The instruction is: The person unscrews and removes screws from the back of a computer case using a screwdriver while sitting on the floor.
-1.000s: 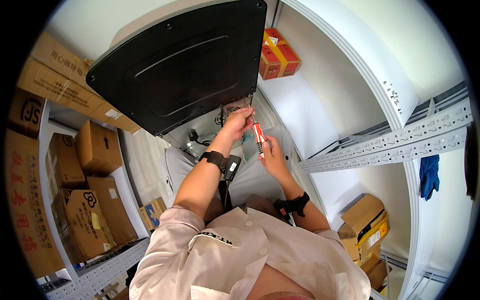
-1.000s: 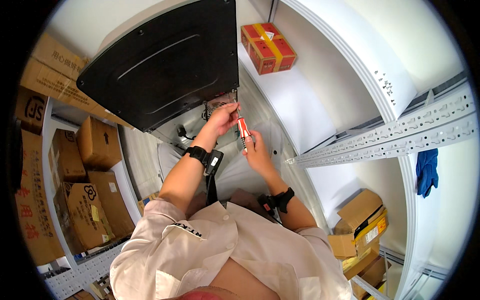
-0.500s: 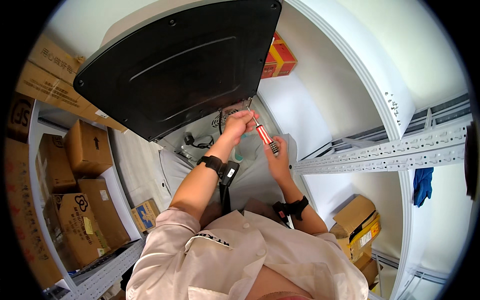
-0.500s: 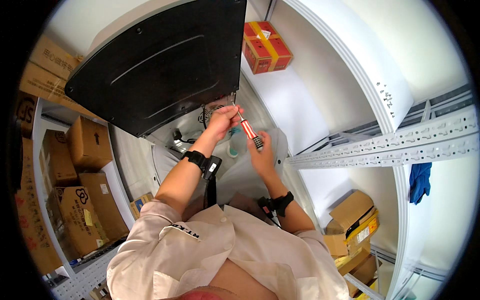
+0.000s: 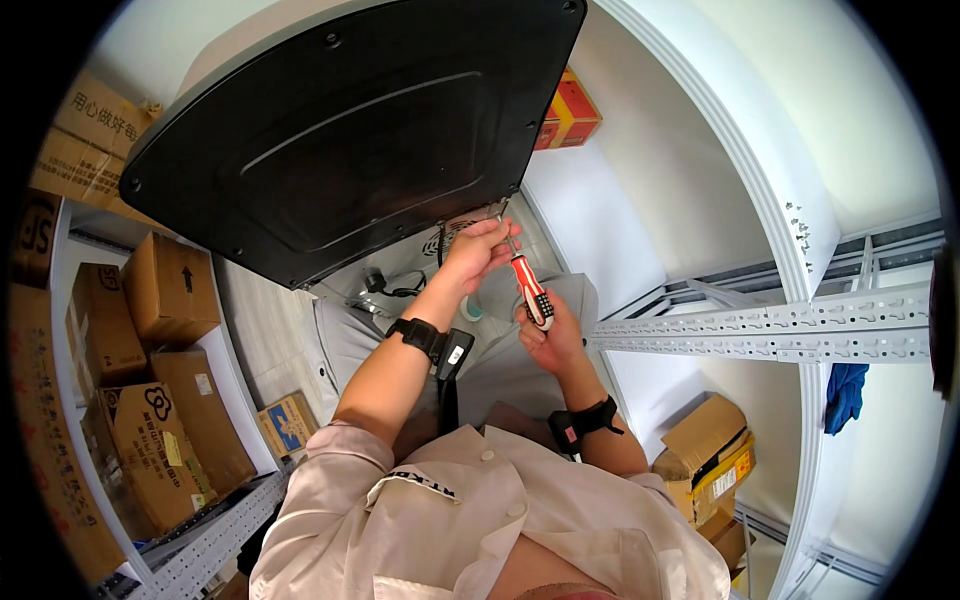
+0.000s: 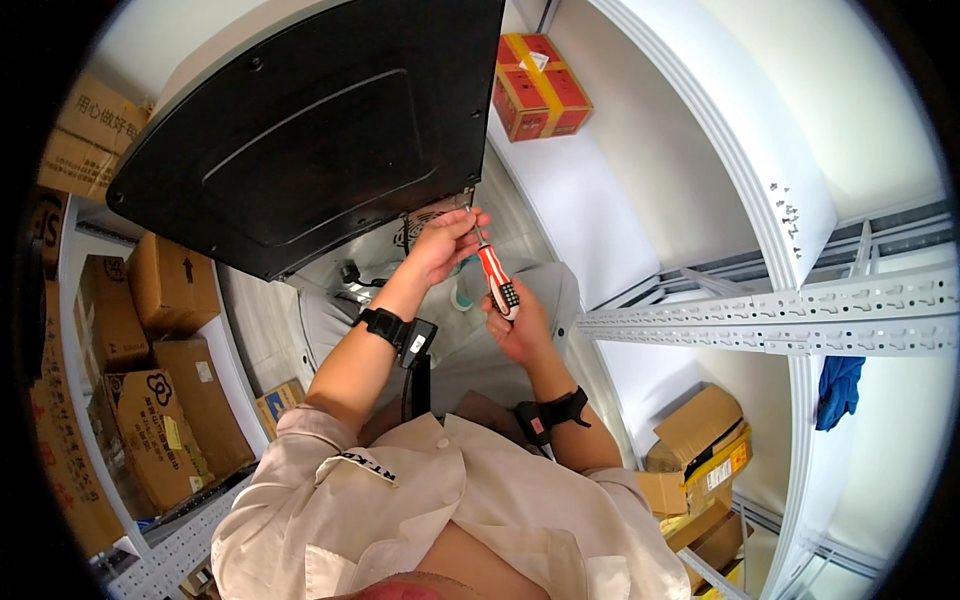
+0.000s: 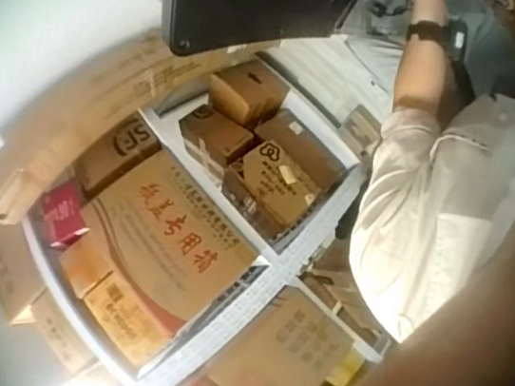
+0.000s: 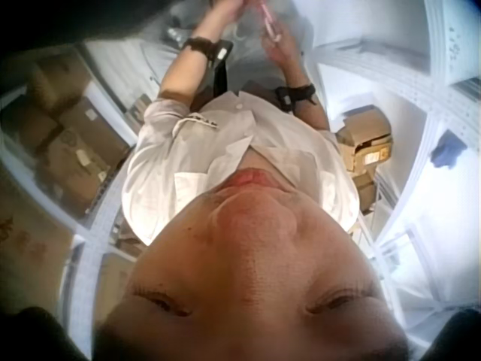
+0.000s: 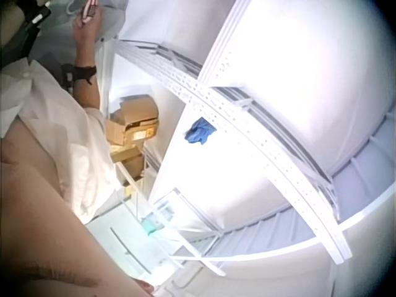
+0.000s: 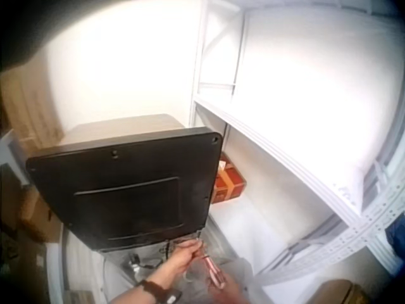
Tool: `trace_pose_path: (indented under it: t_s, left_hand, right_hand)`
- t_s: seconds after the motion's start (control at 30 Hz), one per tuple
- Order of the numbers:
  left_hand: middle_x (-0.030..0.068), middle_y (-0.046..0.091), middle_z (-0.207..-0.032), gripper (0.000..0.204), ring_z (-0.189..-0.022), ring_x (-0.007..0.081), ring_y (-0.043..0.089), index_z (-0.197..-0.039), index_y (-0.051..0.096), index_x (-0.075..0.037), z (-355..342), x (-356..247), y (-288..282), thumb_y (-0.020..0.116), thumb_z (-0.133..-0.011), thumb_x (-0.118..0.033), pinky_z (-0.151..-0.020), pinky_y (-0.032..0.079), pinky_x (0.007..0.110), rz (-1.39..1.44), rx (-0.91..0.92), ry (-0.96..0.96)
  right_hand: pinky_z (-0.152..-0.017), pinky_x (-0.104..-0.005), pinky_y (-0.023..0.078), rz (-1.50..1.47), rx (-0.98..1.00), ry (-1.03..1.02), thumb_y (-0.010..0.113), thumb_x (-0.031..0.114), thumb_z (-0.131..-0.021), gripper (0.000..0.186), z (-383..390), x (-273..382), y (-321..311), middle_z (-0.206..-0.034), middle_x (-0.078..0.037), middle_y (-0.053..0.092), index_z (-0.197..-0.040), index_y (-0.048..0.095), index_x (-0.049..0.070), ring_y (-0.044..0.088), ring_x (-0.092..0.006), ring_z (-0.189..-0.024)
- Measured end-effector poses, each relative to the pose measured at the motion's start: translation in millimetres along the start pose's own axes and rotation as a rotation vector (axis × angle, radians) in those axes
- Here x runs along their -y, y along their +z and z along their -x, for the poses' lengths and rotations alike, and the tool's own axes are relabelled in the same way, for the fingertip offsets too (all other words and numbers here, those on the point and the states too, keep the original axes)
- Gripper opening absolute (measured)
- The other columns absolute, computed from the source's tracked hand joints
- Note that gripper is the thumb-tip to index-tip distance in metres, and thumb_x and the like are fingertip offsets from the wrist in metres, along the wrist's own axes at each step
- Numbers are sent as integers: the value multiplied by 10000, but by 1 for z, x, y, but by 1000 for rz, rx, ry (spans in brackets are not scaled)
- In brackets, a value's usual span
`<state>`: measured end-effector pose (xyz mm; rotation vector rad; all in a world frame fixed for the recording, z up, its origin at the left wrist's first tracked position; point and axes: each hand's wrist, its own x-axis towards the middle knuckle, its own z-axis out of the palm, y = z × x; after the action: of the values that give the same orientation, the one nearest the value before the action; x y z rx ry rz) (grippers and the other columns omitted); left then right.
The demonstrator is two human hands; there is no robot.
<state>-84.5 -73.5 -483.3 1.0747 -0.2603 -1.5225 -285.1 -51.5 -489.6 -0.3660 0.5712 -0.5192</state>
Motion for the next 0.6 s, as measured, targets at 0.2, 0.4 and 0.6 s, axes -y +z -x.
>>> trace_pose_path:
  t_s: [0.2,0.4,0.6]
  left_hand:
    - [41,675,-1090,225,-877,122,660,-1166,597,-62,-10,6,-7,583,-959,-149,-716,543,224,3,-17,34]
    - [32,673,-1090,201,-901,131,662,-1142,601,-70,-5,1,-5,583,-957,-147,-721,543,225,0,-14,-8]
    - [21,645,-1167,250,-980,133,644,-1193,569,-80,4,0,-5,583,-958,-162,-779,531,216,-2,79,-66]
  right_hand:
    - [-597,-234,417,622,-260,-379,508,211,-968,292,-8,-7,3,-883,-68,620,-1182,524,14,506,-87,-632]
    - [-835,-249,445,1129,-326,-607,651,67,-879,357,-3,-15,9,-1037,-60,603,-1189,493,-14,557,-105,-948]
    - [-825,-268,452,1085,-336,-657,655,102,-876,388,-4,-21,6,-1054,-80,600,-1211,494,-9,561,-126,-940]
